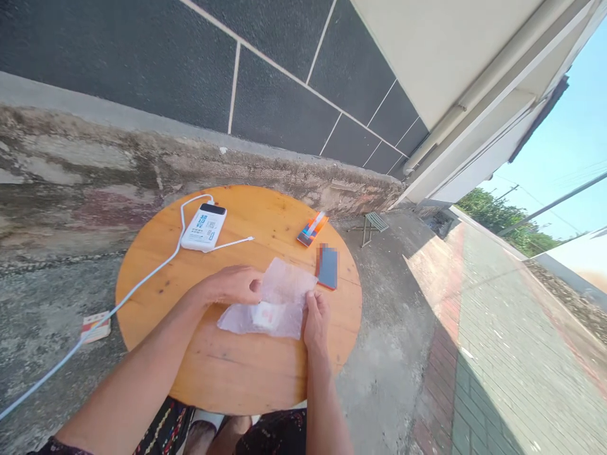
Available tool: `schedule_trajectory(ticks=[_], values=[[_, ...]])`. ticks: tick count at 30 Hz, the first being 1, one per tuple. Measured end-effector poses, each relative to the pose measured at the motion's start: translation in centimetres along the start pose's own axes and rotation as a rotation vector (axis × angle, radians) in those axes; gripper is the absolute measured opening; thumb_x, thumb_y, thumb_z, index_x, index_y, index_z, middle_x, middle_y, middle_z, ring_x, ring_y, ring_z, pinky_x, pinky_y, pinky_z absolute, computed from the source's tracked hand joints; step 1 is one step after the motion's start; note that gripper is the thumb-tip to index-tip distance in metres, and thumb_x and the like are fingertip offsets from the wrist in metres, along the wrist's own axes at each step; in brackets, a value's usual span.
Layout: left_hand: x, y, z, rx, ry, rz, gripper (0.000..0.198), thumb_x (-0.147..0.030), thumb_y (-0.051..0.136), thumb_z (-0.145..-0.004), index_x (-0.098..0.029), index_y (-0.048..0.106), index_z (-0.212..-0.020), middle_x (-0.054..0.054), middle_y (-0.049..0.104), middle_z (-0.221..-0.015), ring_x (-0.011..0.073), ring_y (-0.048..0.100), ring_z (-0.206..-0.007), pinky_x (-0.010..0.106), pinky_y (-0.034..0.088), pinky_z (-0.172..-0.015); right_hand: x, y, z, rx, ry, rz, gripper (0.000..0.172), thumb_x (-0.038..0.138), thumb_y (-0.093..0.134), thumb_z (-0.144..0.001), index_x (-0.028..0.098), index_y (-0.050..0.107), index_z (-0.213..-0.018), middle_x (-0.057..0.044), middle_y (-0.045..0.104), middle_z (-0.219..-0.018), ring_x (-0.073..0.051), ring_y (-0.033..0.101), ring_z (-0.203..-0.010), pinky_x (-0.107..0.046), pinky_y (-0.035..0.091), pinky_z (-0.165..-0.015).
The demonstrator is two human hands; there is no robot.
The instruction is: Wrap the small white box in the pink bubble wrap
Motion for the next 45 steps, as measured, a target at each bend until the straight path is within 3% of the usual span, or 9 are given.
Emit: schedule_trajectory(ticks=[6,13,17,20,24,27,33,39,45], values=[[3.0,-2.2,0.2,-0.166,-0.137,-0.025,0.015,-0.021,0.05,-0.066,-0.02,0.044,-0.053,0.0,0.048,-0.054,0.0156,0.044,-0.053,0.028,0.027,-0.053,0.2,-0.5,-0.3,-0.034,-0.063,0.075,0.035,0.054,0.051,-0.078,0.021,0.042,-0.073,0.006,0.041,-0.06,-0.009,0.037,-0.052,-0.021,0.033,-0.051],[5.3,-3.1,1.6,-0.31,-0.283,-0.052,0.01,-0.018,0.046,-0.072,-0.02,0.049,-0.062,0.002,0.059,-0.066,0.0185,0.054,-0.066,0.028,0.03,-0.054,1.0,-0.6,-2.1,-0.013,-0.101,0.278,0.035,0.052,0.05,-0.078,0.018,0.048,-0.068,0.004,0.046,-0.055,-0.01,0.04,-0.049,-0.022,0.033,-0.048],[4.8,-4.1,2.8,-0.457,-0.304,-0.04,0.01,-0.025,0.047,-0.077,-0.021,0.056,-0.079,0.005,0.065,-0.088,0.0221,0.058,-0.085,0.029,0.039,-0.064,1.3,-0.9,-2.7,-0.019,-0.088,0.337,0.036,0.051,0.052,-0.076,0.016,0.056,-0.072,0.001,0.053,-0.059,-0.013,0.046,-0.052,-0.024,0.035,-0.05],[2.8,-5.4,4.7,-0.594,-0.174,-0.004,0.017,-0.028,0.046,-0.082,-0.02,0.057,-0.093,0.007,0.063,-0.103,0.0223,0.055,-0.101,0.03,0.041,-0.08,2.7,-1.8,-1.8,-0.064,-0.107,0.378,0.038,0.05,0.051,-0.077,0.014,0.061,-0.086,-0.005,0.063,-0.075,-0.017,0.056,-0.067,-0.027,0.041,-0.061],[0.8,-4.2,6.1,-0.435,-0.019,0.043,0.026,-0.034,0.051,-0.081,-0.02,0.058,-0.103,0.006,0.063,-0.108,0.0224,0.054,-0.104,0.031,0.04,-0.089,6.9,-1.1,1.3,-0.035,-0.268,0.535,0.037,0.045,0.05,-0.083,0.017,0.06,-0.105,-0.01,0.064,-0.105,-0.021,0.058,-0.091,-0.033,0.044,-0.076],[0.8,-2.5,6.3,-0.332,-0.026,0.03,0.034,-0.026,0.055,-0.076,-0.022,0.056,-0.11,0.006,0.062,-0.112,0.024,0.053,-0.106,0.033,0.04,-0.091,10.3,2.0,4.7,0.107,-0.467,0.679,0.03,0.039,0.052,-0.084,0.02,0.061,-0.106,-0.009,0.065,-0.105,-0.022,0.058,-0.096,-0.036,0.045,-0.079],[-0.3,-1.2,6.2,-0.314,0.087,0.064,0.039,-0.012,0.049,-0.072,-0.023,0.057,-0.109,0.005,0.06,-0.119,0.0224,0.051,-0.113,0.034,0.036,-0.099,16.0,5.0,11.6,0.119,-0.786,0.696,0.02,0.021,0.048,-0.087,0.023,0.06,-0.104,-0.008,0.063,-0.101,-0.022,0.058,-0.098,-0.038,0.047,-0.084],[-0.9,-1.5,7.1,-0.33,0.131,0.087,0.023,-0.011,0.043,-0.073,-0.02,0.061,-0.084,0.004,0.065,-0.092,0.0195,0.056,-0.092,0.03,0.042,-0.084,14.4,10.9,16.2,0.662,-0.738,0.825,0.033,0.015,0.045,-0.089,0.025,0.055,-0.119,-0.006,0.061,-0.112,-0.019,0.055,-0.104,-0.034,0.048,-0.089],[-2.4,-0.3,10.0,-0.091,0.371,0.182,0.015,-0.014,0.052,-0.069,-0.021,0.064,-0.074,0.002,0.063,-0.098,0.017,0.056,-0.093,0.025,0.041,-0.084,12.4,10.3,13.4,0.509,-0.68,1.092,0.036,0.02,0.039,-0.092,0.017,0.051,-0.126,-0.012,0.052,-0.129,-0.025,0.045,-0.122,-0.045,0.041,-0.102]])
Point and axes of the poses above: each hand's wrist, its own z-axis away from the middle knuckle, its own y-axis out of the palm, x = y × z, the point moved 9 cm from there along -z, towards the middle knuckle
